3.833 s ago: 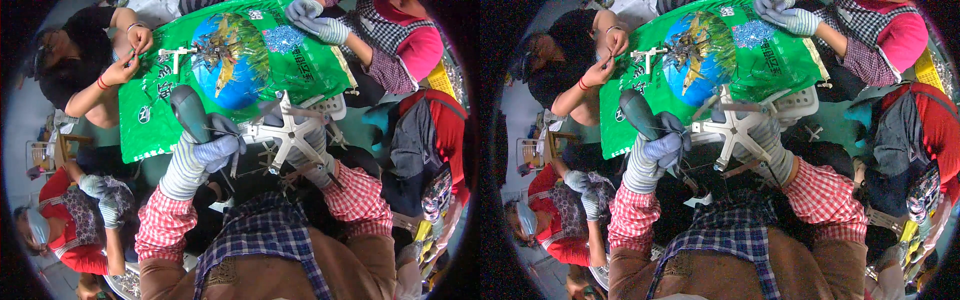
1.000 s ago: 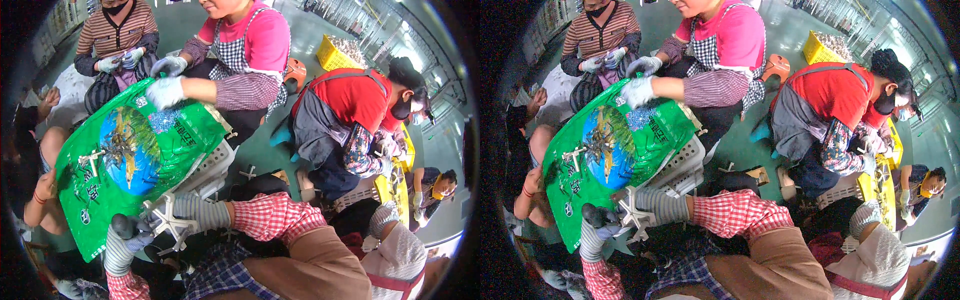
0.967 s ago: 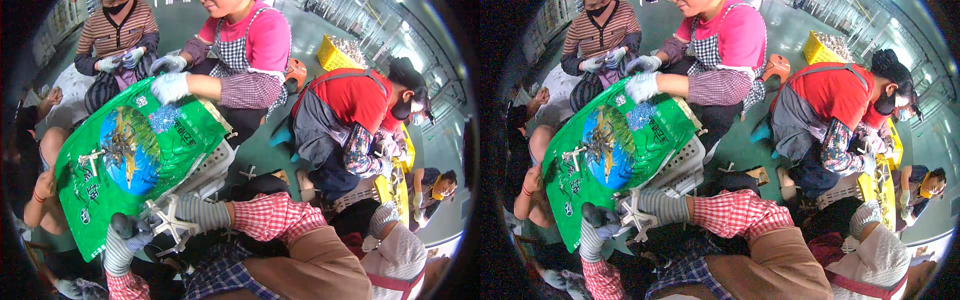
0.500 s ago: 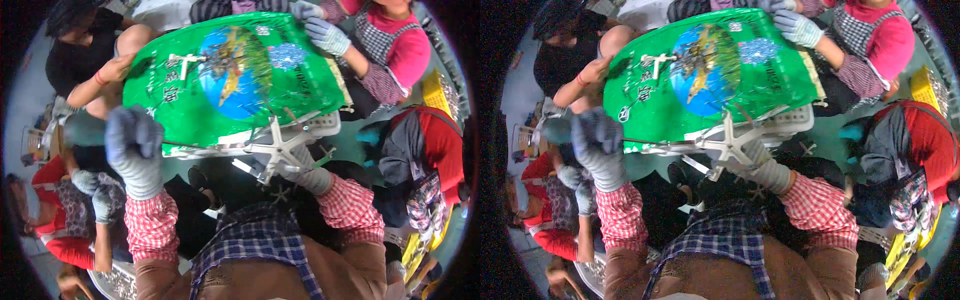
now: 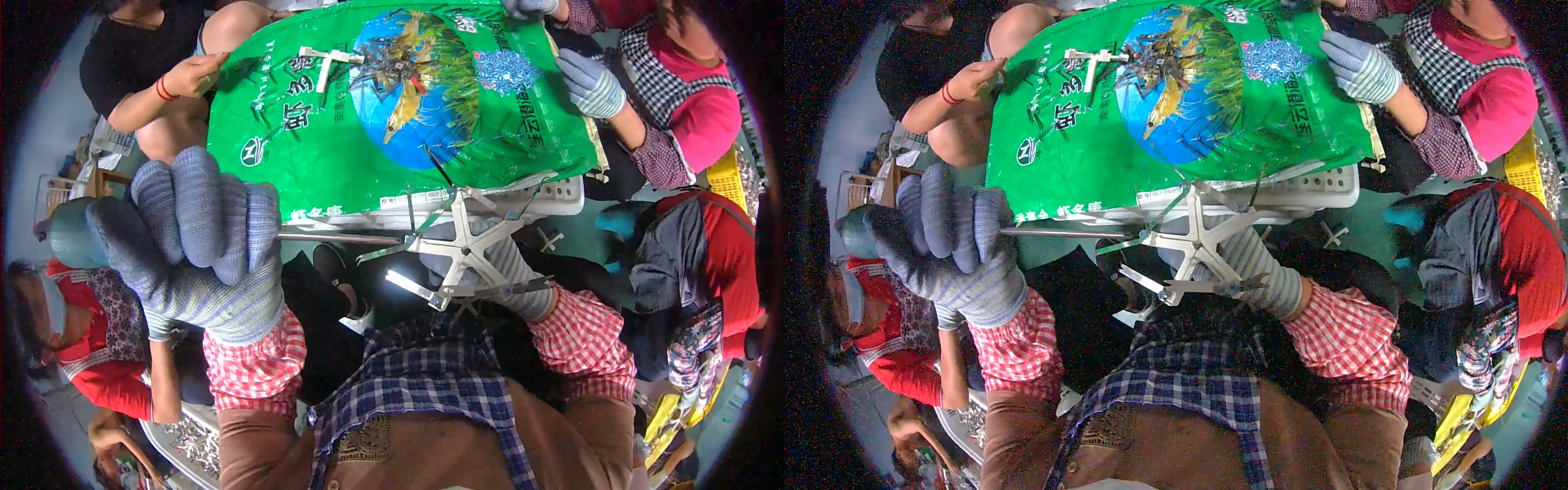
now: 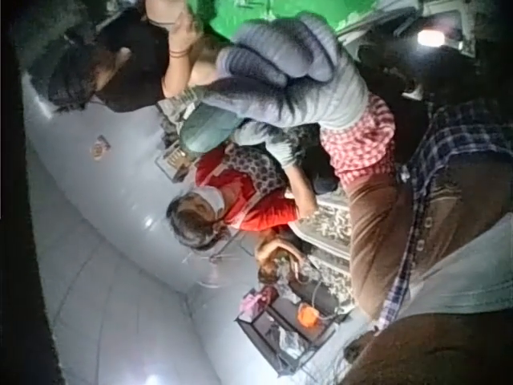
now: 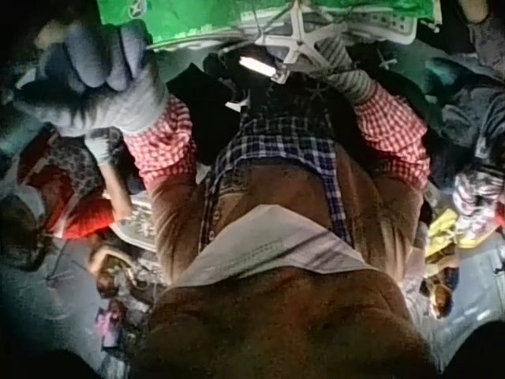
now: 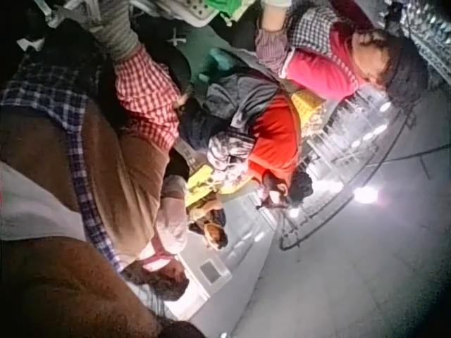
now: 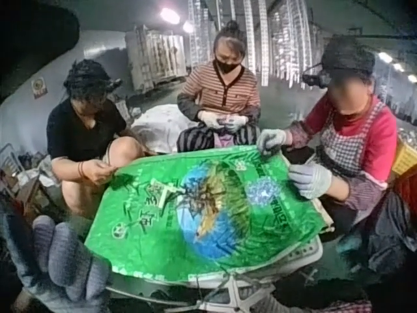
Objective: The person assembles a multi-armed plastic frame by attaching metal pieces to each arm and fastening them with a screwdriver.
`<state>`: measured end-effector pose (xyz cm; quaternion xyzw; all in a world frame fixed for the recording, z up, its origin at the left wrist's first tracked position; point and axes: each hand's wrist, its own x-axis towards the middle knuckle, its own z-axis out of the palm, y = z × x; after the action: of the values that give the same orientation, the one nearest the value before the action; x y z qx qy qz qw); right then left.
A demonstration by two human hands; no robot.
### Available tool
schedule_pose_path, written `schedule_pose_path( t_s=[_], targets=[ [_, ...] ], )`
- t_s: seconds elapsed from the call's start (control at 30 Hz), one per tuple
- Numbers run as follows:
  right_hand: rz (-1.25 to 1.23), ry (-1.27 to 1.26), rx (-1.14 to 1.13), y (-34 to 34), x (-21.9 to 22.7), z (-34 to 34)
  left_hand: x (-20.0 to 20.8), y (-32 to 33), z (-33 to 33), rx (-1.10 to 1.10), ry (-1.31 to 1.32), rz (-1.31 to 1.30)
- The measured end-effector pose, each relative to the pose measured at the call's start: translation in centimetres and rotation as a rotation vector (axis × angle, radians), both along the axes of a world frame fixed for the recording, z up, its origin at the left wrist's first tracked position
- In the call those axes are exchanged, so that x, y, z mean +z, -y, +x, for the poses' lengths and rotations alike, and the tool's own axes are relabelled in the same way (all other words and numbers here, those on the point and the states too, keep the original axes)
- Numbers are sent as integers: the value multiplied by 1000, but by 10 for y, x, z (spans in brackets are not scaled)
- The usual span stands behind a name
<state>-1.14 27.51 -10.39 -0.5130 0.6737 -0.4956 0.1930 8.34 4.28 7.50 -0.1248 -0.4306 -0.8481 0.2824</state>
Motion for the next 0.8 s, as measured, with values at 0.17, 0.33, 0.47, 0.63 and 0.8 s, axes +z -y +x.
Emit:
schedule_pose_path(
  t_s=[0.17,0.33,0.47,0.63,0.8],
  targets=[
    [66,753,-77,-1,14,8,-7,3,-4,-105,13,18],
    [188,284,-67,-3,8,6,-11,1,-10,-155,30,45],
    [31,539,-94,0,0,9,-12,0,-12,-148,51,54],
    [68,324,-63,-2,0,5,-14,-3,-12,-162,43,32],
    [220,-387,51,-4,3,-4,-17,-7,-11,-149,64,27]
  ],
)
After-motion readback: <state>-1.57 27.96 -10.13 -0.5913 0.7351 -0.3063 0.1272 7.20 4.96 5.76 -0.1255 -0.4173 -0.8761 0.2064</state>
